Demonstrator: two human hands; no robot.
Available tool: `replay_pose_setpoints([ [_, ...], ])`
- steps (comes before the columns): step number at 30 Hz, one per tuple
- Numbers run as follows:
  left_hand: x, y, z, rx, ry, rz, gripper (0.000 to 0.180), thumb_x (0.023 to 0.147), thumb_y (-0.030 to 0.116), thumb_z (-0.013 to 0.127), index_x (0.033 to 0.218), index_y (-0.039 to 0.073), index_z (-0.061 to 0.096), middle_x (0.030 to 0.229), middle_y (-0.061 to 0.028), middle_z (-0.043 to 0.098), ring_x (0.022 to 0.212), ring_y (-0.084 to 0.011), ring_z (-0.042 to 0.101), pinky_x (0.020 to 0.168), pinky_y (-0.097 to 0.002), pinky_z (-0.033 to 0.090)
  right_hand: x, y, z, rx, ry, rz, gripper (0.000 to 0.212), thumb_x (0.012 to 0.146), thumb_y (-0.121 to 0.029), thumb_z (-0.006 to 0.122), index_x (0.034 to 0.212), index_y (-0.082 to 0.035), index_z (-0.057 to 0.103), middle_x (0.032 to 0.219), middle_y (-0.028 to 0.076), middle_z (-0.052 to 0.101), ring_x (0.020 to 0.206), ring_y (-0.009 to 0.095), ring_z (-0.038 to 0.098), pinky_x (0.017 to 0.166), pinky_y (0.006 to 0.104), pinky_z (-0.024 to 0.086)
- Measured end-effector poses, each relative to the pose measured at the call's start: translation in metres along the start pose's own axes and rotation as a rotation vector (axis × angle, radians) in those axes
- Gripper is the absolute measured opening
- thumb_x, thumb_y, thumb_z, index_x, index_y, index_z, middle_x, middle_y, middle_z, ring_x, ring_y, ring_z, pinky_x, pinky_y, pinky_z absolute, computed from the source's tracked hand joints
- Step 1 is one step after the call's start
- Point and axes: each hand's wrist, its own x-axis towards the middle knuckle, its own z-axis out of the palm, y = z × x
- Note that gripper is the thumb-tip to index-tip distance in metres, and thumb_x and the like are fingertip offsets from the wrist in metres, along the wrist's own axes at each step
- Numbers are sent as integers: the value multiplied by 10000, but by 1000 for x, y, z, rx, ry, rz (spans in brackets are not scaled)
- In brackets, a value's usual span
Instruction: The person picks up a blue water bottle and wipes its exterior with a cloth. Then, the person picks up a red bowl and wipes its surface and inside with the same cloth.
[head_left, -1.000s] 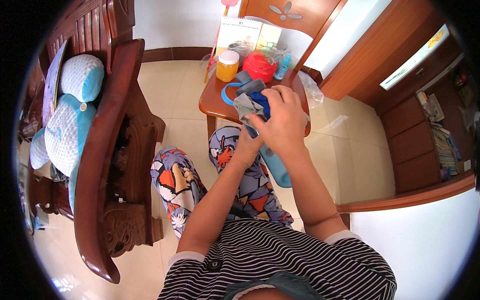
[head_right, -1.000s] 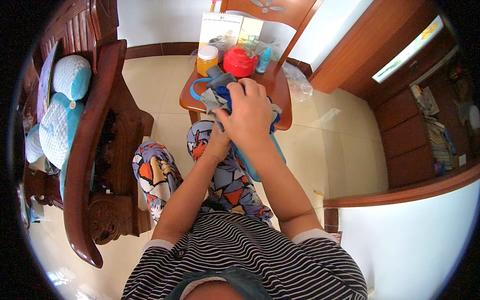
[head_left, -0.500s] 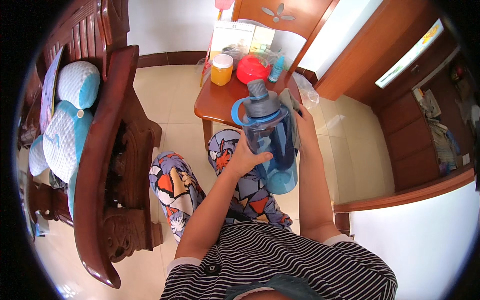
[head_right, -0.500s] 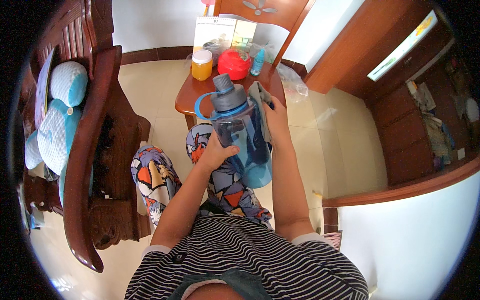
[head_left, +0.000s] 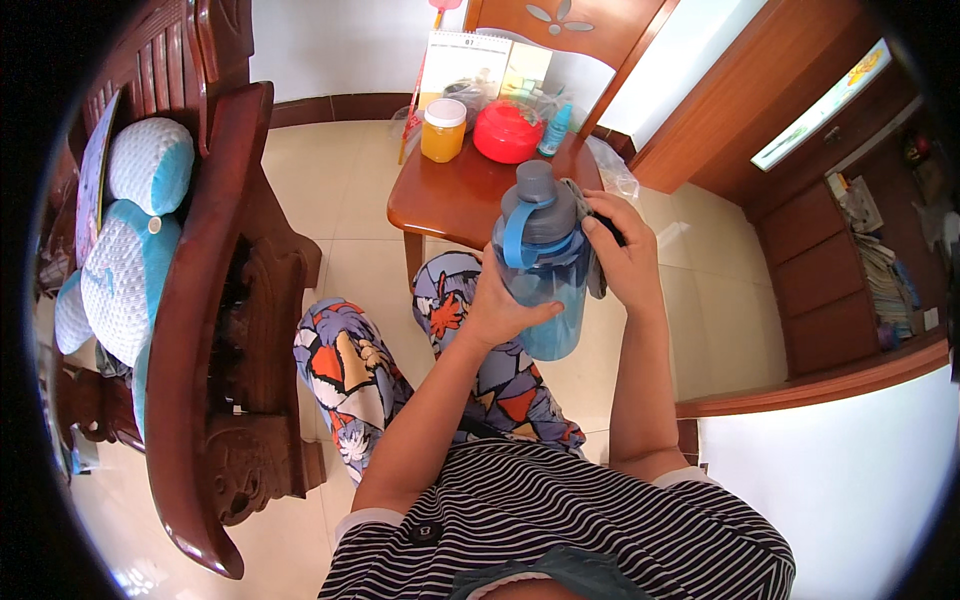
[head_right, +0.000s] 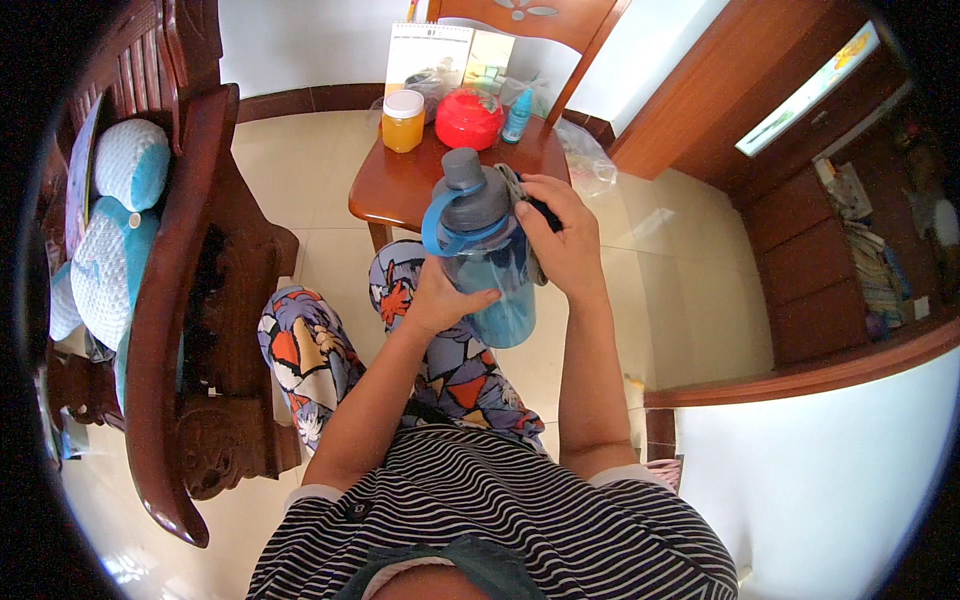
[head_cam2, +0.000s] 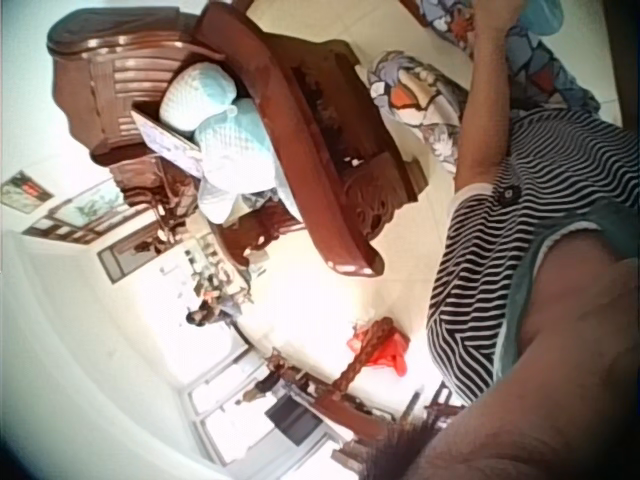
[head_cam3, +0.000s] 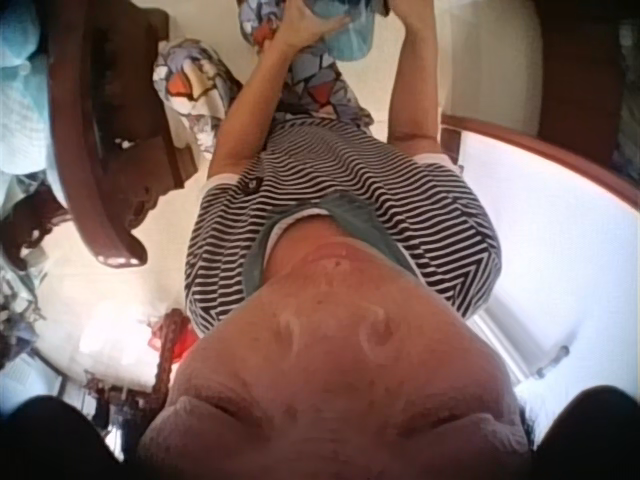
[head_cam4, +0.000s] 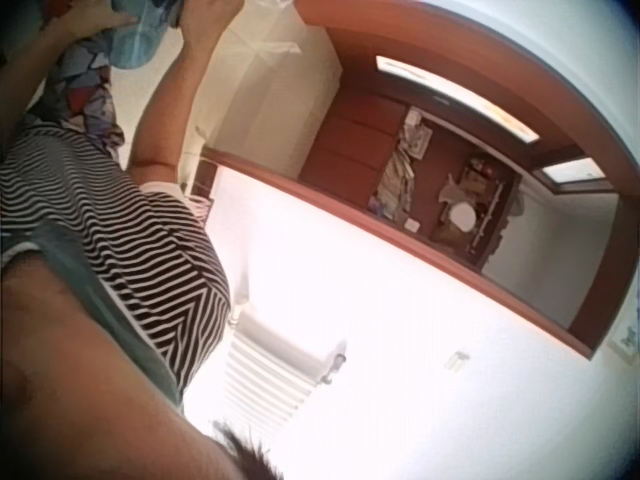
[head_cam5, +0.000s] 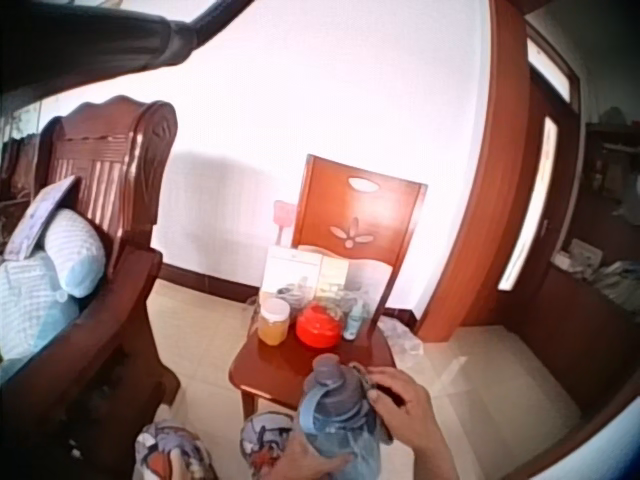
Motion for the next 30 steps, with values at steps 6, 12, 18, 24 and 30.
replay_pose_setpoints([
  [6, -1, 8, 10, 145, 59, 61, 1080, 575, 183, 912, 1426, 10, 270, 1351, -162, 462, 1273, -276, 471, 1101, -416, 368, -9, -22, -10, -330, 10, -72, 189, 808, -67, 664, 982, 2, 691, 1076, 149, 686, 998, 334, 647, 883, 376, 513],
  [12, 5, -9, 15, 144, 194, 1, 1072, 573, 182, 907, 1413, -7, 268, 1336, -180, 466, 1249, -284, 493, 1081, -415, 386, -46, -58, 11, -519, -85, -218, 175, 751, -57, 699, 926, -61, 701, 1015, 83, 667, 910, 303, 639, 789, 395, 533],
  [18, 1, 3, 12, 169, 156, 70, 1105, 563, 175, 921, 1424, 0, 249, 1341, -173, 466, 1245, -271, 494, 1084, -401, 387, -71, -52, -2, -105, -235, 17, 201, 786, -38, 687, 987, -31, 698, 1000, 106, 677, 915, 271, 654, 795, 350, 531],
  [24, -4, 7, 8, 153, 113, 27, 1138, 566, 180, 926, 1448, 17, 226, 1363, -161, 452, 1277, -276, 467, 1095, -406, 381, -52, -38, -19, -157, 210, 61, 201, 840, -28, 643, 1032, 15, 684, 1023, 141, 682, 968, 271, 661, 878, 332, 505],
  [30, -6, 11, 3, 212, 68, 97, 1150, 542, 187, 926, 1460, 16, 254, 1378, -170, 445, 1301, -296, 459, 1110, -411, 371, -27, -35, -13, -261, -29, -90, 274, 883, -48, 577, 1132, 11, 676, 1124, 186, 665, 1027, 328, 649, 891, 357, 503],
])
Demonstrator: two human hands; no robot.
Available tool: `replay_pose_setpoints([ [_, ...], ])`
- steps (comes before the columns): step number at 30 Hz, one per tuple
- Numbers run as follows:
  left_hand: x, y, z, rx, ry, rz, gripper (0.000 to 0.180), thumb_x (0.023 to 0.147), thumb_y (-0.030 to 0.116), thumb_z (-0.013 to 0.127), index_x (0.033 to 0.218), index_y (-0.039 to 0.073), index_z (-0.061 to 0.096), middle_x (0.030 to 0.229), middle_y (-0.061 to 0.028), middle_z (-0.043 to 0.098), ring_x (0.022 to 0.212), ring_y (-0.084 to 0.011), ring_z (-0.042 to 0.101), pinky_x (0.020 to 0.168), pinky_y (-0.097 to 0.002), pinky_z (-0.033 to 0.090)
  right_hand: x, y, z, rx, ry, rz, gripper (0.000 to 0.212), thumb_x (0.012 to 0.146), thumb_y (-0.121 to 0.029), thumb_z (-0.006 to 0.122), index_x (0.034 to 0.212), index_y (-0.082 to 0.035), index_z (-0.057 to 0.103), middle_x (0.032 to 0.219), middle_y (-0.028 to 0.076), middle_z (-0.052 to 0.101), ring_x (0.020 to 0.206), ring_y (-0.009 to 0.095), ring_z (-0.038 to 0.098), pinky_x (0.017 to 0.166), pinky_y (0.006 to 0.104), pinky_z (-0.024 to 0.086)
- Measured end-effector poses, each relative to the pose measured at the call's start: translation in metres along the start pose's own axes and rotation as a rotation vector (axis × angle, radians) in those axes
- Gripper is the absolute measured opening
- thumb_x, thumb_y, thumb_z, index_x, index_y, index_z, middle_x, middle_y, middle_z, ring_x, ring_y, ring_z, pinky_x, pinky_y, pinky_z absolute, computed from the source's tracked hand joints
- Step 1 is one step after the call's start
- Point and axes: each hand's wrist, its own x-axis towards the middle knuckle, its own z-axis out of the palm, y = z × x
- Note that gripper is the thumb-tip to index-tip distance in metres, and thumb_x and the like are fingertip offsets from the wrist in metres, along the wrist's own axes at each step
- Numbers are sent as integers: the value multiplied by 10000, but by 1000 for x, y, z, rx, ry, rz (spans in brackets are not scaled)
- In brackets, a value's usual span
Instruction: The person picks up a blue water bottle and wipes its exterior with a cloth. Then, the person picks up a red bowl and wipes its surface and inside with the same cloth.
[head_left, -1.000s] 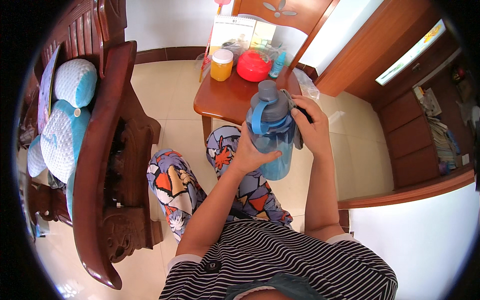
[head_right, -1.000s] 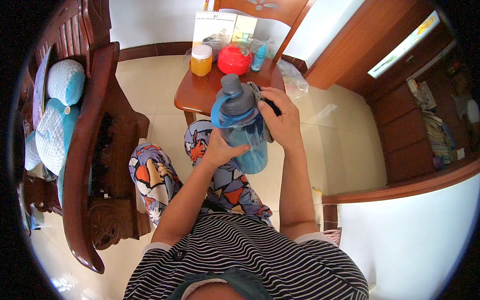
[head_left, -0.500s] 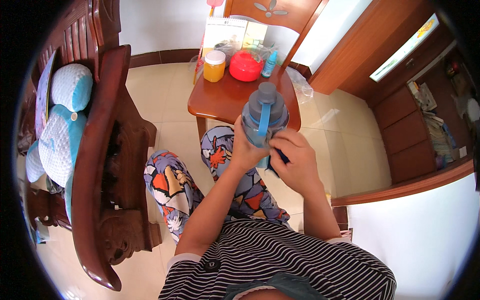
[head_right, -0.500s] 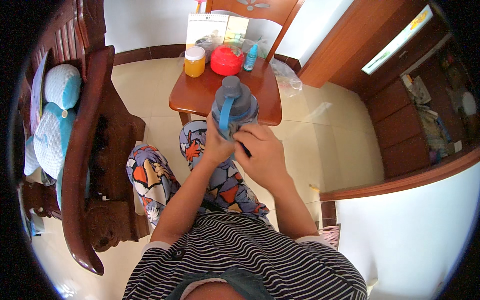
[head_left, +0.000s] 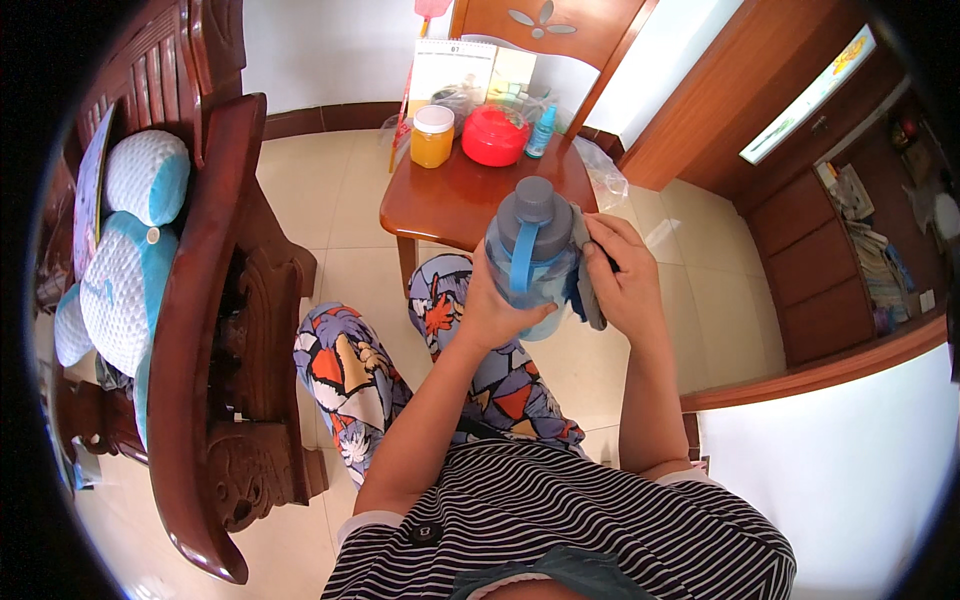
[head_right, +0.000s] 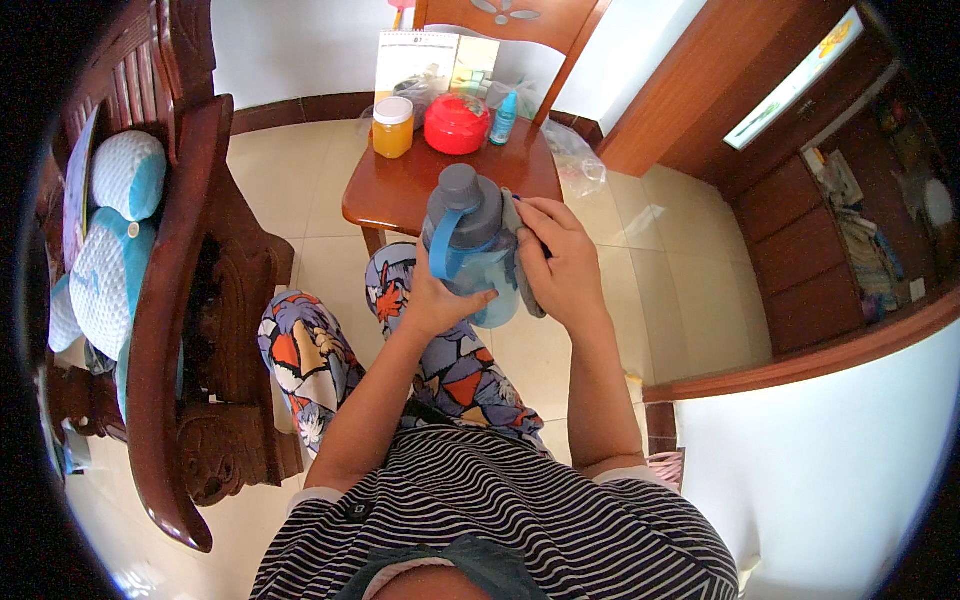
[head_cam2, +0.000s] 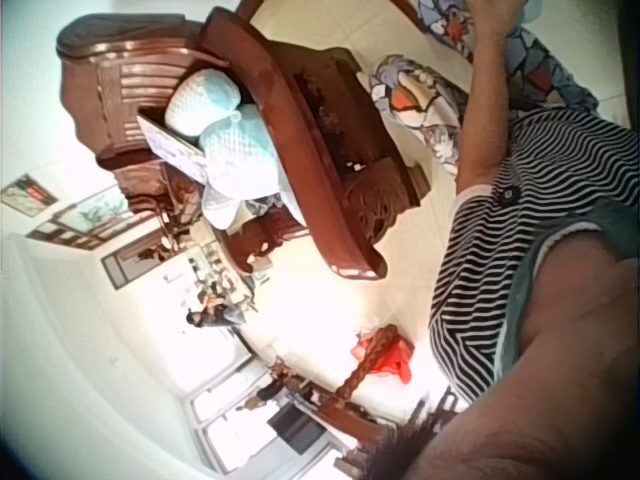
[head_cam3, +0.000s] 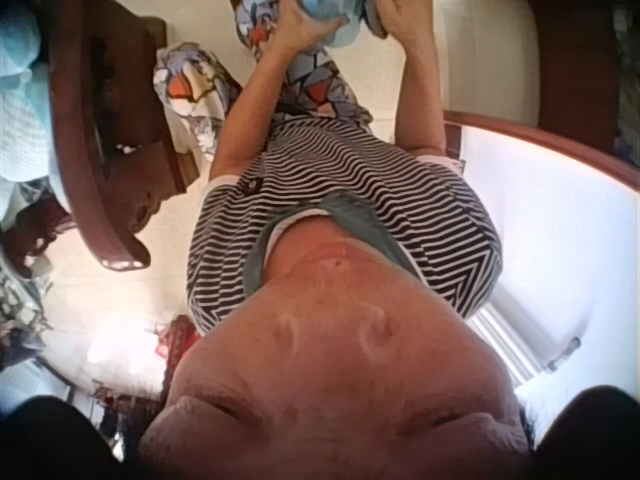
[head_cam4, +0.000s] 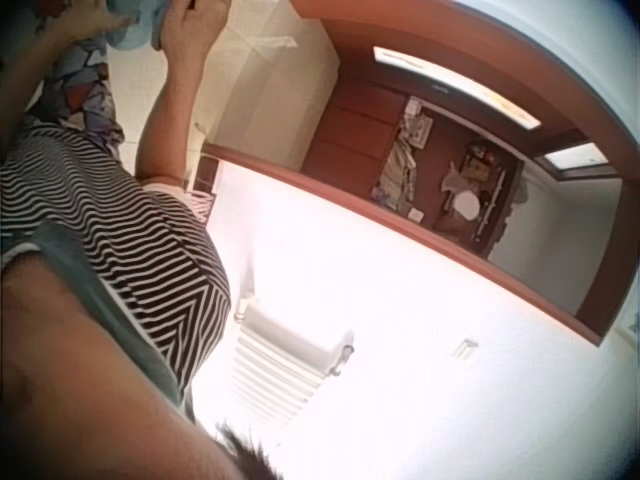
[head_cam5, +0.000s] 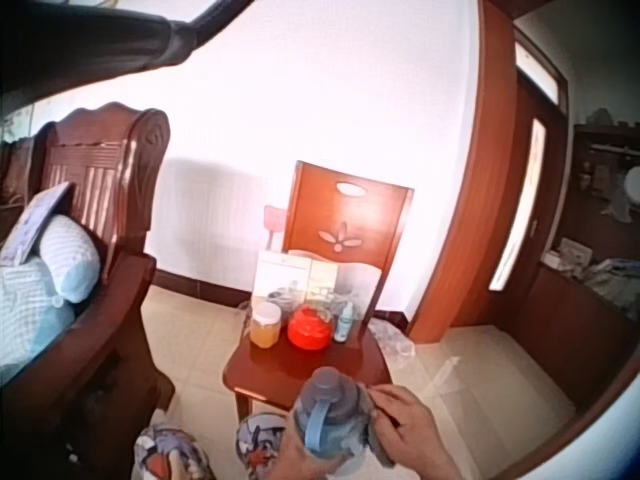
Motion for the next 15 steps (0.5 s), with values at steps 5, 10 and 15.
replay_pose_setpoints([
  [5, -1, 12, 1, 144, -51, -39, 1143, 533, 197, 928, 1449, 11, 272, 1384, -194, 443, 1304, -329, 459, 1109, -423, 376, 21, 15, -1, -278, -108, -4, 289, 876, -59, 566, 1142, -27, 675, 1147, 157, 659, 1036, 358, 622, 870, 400, 521],
  [10, -5, 4, 5, 223, 21, 41, 1139, 537, 214, 932, 1438, 5, 267, 1346, -203, 476, 1274, -344, 479, 1089, -422, 391, 12, 7, 3, -517, -106, -28, 259, 828, -74, 611, 1074, -77, 690, 1049, 99, 655, 967, 322, 622, 812, 423, 531],
  [15, 4, -12, 8, 198, 172, -68, 1104, 578, 232, 921, 1427, -9, 258, 1312, -207, 492, 1251, -335, 492, 1074, -420, 395, -20, -20, 8, -473, -176, -7, 248, 791, -93, 646, 1032, -95, 704, 987, 75, 641, 926, 312, 624, 766, 421, 533],
])
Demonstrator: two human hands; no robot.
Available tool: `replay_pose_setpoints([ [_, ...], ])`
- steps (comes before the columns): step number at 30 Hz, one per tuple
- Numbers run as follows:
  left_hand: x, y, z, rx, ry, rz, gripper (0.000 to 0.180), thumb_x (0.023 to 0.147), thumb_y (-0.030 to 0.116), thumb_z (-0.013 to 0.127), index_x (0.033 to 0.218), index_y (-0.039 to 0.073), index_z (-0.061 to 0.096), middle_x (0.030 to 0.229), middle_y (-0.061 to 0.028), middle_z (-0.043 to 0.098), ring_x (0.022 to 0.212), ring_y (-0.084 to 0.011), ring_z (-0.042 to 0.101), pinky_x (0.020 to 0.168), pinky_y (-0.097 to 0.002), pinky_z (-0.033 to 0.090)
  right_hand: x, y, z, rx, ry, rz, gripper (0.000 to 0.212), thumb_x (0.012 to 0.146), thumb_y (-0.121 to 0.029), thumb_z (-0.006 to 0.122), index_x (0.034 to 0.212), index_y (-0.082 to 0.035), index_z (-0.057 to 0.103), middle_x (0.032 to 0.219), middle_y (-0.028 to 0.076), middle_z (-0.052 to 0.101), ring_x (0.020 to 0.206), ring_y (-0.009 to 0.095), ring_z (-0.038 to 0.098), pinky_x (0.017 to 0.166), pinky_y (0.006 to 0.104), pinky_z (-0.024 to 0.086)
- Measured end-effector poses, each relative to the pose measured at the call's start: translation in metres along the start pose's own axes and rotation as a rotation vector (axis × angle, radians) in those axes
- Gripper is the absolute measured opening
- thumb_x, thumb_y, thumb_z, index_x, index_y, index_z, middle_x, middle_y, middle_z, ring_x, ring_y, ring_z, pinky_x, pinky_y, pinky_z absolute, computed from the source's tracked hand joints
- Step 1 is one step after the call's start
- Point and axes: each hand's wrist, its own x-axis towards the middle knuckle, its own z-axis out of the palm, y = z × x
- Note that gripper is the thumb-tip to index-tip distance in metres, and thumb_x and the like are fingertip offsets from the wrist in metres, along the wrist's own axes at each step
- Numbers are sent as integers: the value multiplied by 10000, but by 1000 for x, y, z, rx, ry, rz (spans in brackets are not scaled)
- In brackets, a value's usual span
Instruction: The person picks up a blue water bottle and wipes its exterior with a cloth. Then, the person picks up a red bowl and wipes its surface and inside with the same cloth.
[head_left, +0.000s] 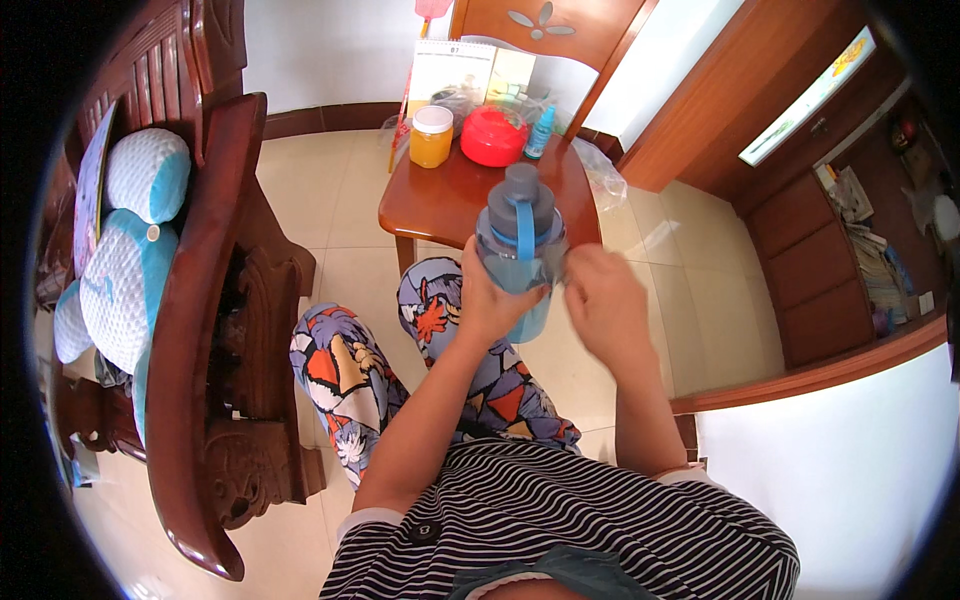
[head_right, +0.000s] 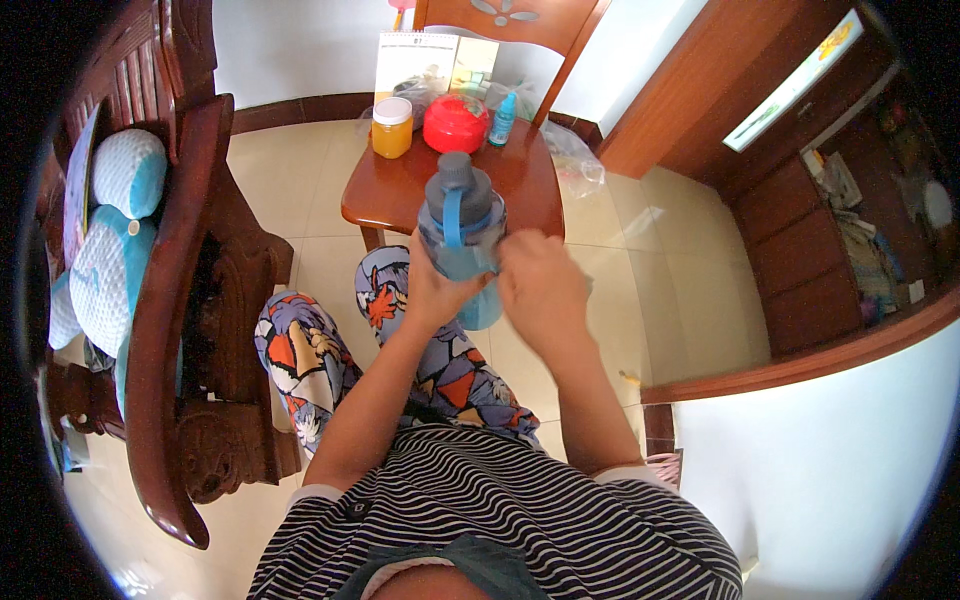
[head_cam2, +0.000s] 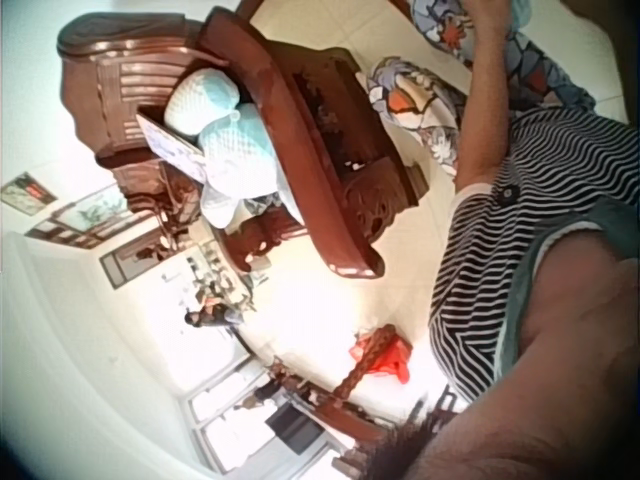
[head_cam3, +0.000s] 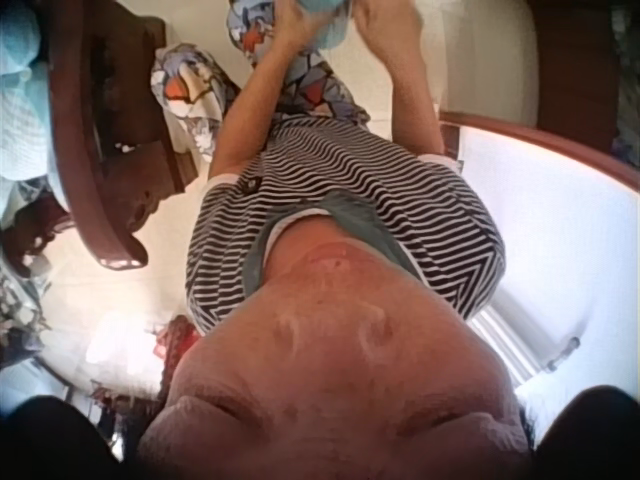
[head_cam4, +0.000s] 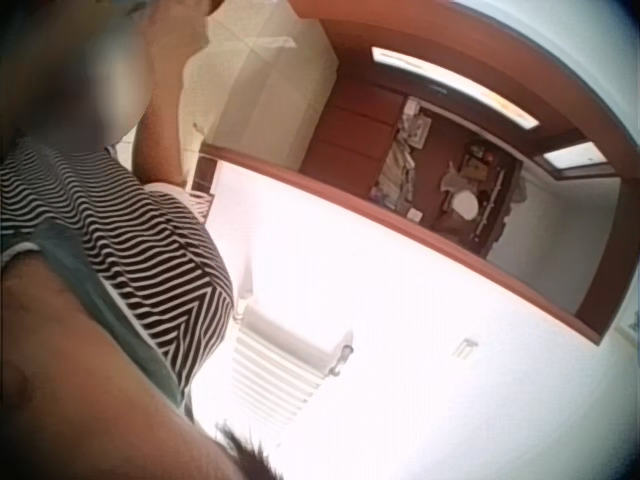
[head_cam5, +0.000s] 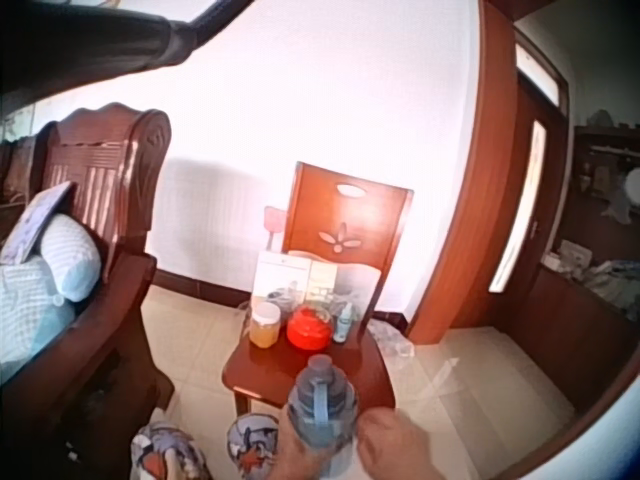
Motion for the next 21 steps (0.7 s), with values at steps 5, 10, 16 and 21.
replay_pose_setpoints([
  [5, 3, 13, -1, -160, -37, -37, 1066, 596, 238, 917, 1408, -20, 276, 1306, -188, 492, 1226, -293, 505, 1060, -401, 404, -16, -10, 18, 276, 3, 25, 162, 815, -108, 650, 953, -63, 722, 1010, 94, 673, 928, 322, 654, 773, 399, 540],
  [10, 3, -1, -2, -102, -60, -32, 1094, 583, 220, 920, 1421, -14, 256, 1315, -186, 479, 1232, -292, 500, 1068, -409, 403, -3, 4, -3, 384, 188, 147, 162, 853, -86, 633, 988, -45, 712, 1038, 133, 672, 955, 341, 653, 826, 397, 526],
  [16, 0, -4, 5, -190, -93, -16, 1123, 570, 201, 916, 1439, -10, 238, 1351, -208, 453, 1262, -319, 480, 1086, -425, 389, 4, 5, 6, 162, 289, -1, 229, 832, -61, 654, 1054, -77, 706, 1058, 90, 658, 964, 305, 632, 816, 390, 523],
  [21, -2, 7, -6, -62, -186, -9, 1136, 555, 219, 923, 1442, -11, 250, 1354, -201, 456, 1276, -322, 474, 1095, -424, 382, 19, 10, 1, -87, 238, 44, 249, 805, -53, 647, 1037, -99, 724, 1071, 68, 662, 971, 300, 617, 798, 412, 526],
])
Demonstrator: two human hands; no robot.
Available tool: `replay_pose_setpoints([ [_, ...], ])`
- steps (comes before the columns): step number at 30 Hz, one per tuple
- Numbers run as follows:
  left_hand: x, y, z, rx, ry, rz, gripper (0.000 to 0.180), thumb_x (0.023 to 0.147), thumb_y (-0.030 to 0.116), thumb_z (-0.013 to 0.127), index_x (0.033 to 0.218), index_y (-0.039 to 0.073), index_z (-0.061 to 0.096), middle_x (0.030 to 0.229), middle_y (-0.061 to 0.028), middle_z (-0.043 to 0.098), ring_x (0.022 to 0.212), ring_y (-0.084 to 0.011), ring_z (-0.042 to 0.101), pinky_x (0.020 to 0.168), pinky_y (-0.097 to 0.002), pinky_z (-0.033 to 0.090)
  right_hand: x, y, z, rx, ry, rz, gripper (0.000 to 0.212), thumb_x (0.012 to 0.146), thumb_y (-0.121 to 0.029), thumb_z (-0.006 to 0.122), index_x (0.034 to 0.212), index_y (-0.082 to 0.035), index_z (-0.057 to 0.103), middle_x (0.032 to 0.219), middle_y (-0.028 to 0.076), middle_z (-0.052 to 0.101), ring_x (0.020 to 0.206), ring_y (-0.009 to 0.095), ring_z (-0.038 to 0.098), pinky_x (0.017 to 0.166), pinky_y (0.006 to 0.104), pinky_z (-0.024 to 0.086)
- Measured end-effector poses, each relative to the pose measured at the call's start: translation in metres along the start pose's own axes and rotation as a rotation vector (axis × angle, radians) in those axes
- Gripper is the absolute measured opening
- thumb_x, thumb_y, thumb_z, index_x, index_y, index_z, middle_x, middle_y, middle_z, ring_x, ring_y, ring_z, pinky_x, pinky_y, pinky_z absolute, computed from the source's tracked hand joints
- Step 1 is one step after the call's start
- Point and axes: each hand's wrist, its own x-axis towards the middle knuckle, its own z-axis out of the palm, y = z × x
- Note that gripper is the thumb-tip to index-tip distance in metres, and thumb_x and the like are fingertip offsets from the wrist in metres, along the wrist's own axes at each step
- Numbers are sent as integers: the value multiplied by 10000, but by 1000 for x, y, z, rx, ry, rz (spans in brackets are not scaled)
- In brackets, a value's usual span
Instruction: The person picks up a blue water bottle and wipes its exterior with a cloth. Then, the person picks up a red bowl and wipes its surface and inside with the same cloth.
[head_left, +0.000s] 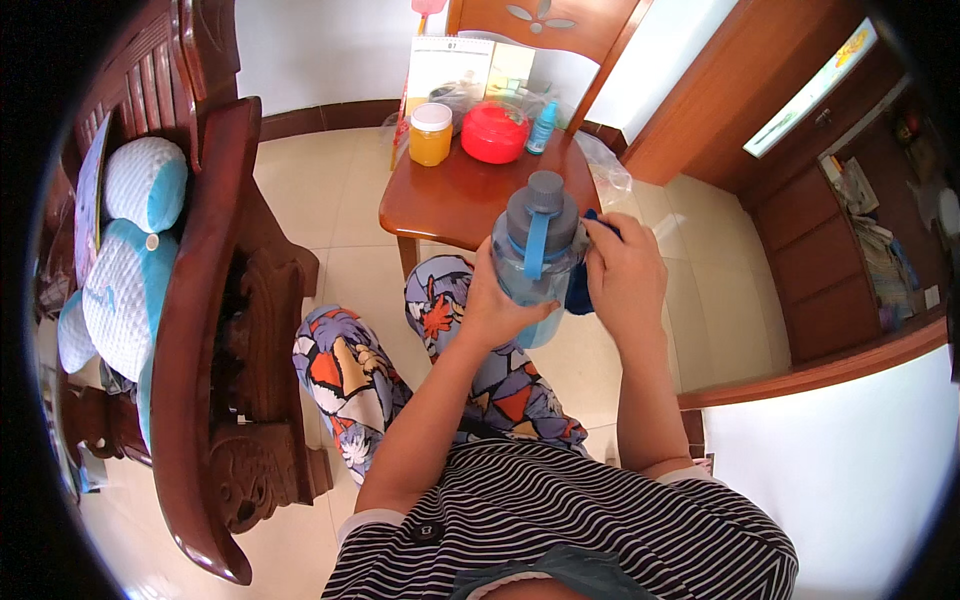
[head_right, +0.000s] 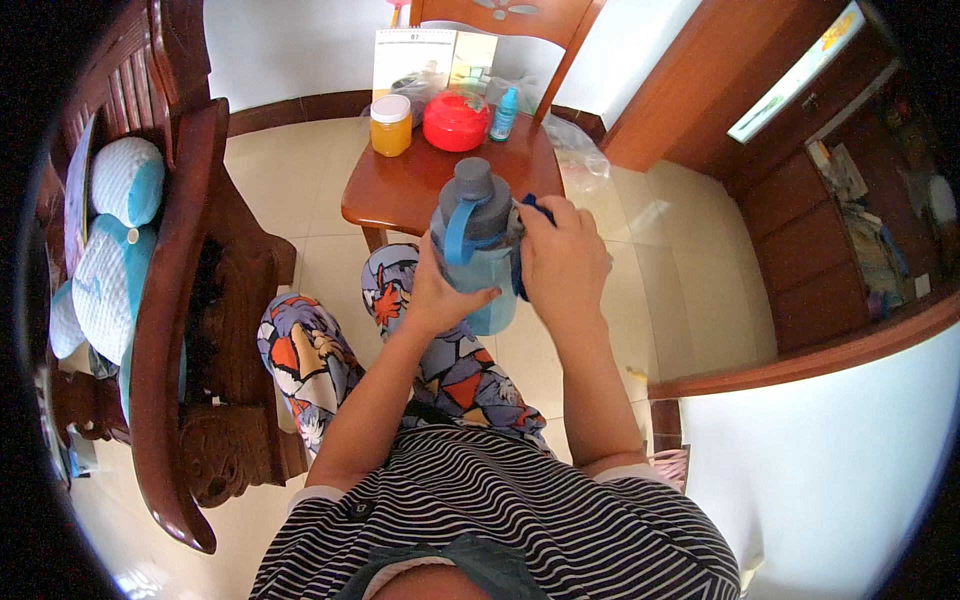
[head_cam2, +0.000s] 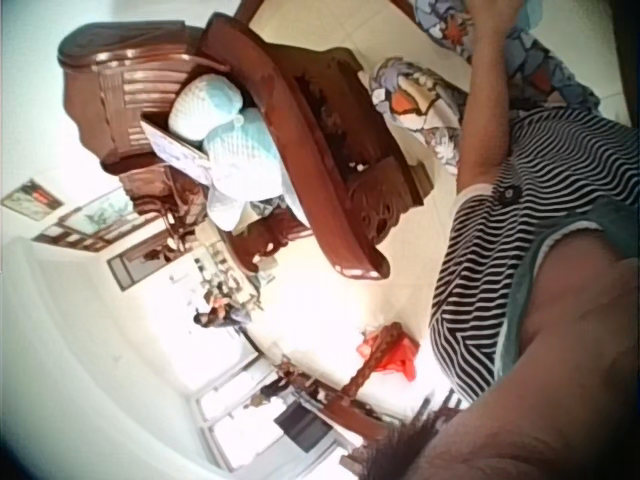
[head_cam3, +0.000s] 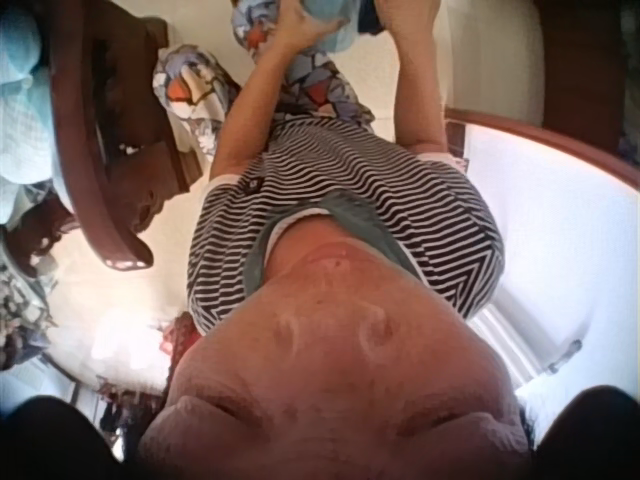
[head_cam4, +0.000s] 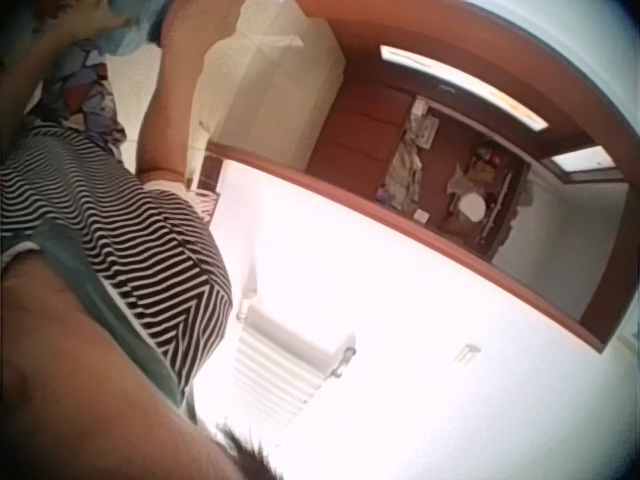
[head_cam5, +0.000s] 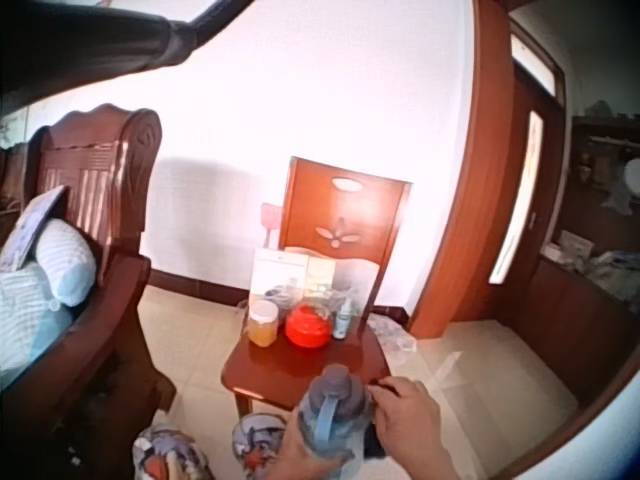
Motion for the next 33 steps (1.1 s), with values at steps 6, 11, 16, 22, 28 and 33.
replay_pose_setpoints([
  [6, -4, 9, -2, 32, -78, 53, 1151, 549, 240, 925, 1444, -11, 247, 1360, -206, 455, 1276, -333, 474, 1101, -421, 378, 27, 33, 18, 199, -123, -78, 264, 841, -21, 589, 1049, -106, 727, 1067, 58, 676, 973, 305, 626, 824, 398, 525],
  [11, -5, 1, 4, 61, 60, 31, 1142, 549, 244, 929, 1430, -17, 251, 1346, -217, 454, 1263, -347, 480, 1090, -425, 386, 12, 15, 12, 133, -41, -39, 226, 816, -26, 621, 1016, -70, 717, 1061, 57, 674, 942, 303, 625, 813, 400, 522],
  [16, 5, -9, 6, 83, 181, -12, 1133, 558, 234, 927, 1422, -30, 242, 1324, -238, 455, 1244, -361, 487, 1069, -434, 398, -19, -7, 10, 158, -25, -70, 201, 793, -46, 652, 985, -66, 706, 1050, 56, 673, 904, 300, 621, 775, 409, 522],
  [22, 6, -10, 7, -50, 140, 12, 1144, 557, 232, 936, 1427, -37, 242, 1330, -235, 453, 1263, -357, 470, 1074, -436, 392, -49, -21, 18, 390, -100, -54, 198, 802, -39, 672, 996, -54, 704, 1038, 98, 672, 910, 307, 636, 769, 387, 531],
  [28, 7, -10, 11, 84, 164, 48, 1222, 530, 244, 949, 1470, -13, 211, 1382, -234, 390, 1291, -362, 428, 1094, -445, 370, -36, -2, 4, 482, 158, 103, 164, 828, -29, 681, 987, -46, 714, 1048, 139, 668, 941, 310, 651, 820, 363, 525],
  [33, 7, -11, 16, 50, 162, 73, 1197, 518, 233, 950, 1455, 2, 241, 1363, -224, 402, 1273, -378, 441, 1084, -452, 379, -28, -13, 7, 236, 147, -122, 185, 772, -37, 707, 957, -53, 711, 1046, 92, 661, 919, 311, 627, 772, 386, 524],
])
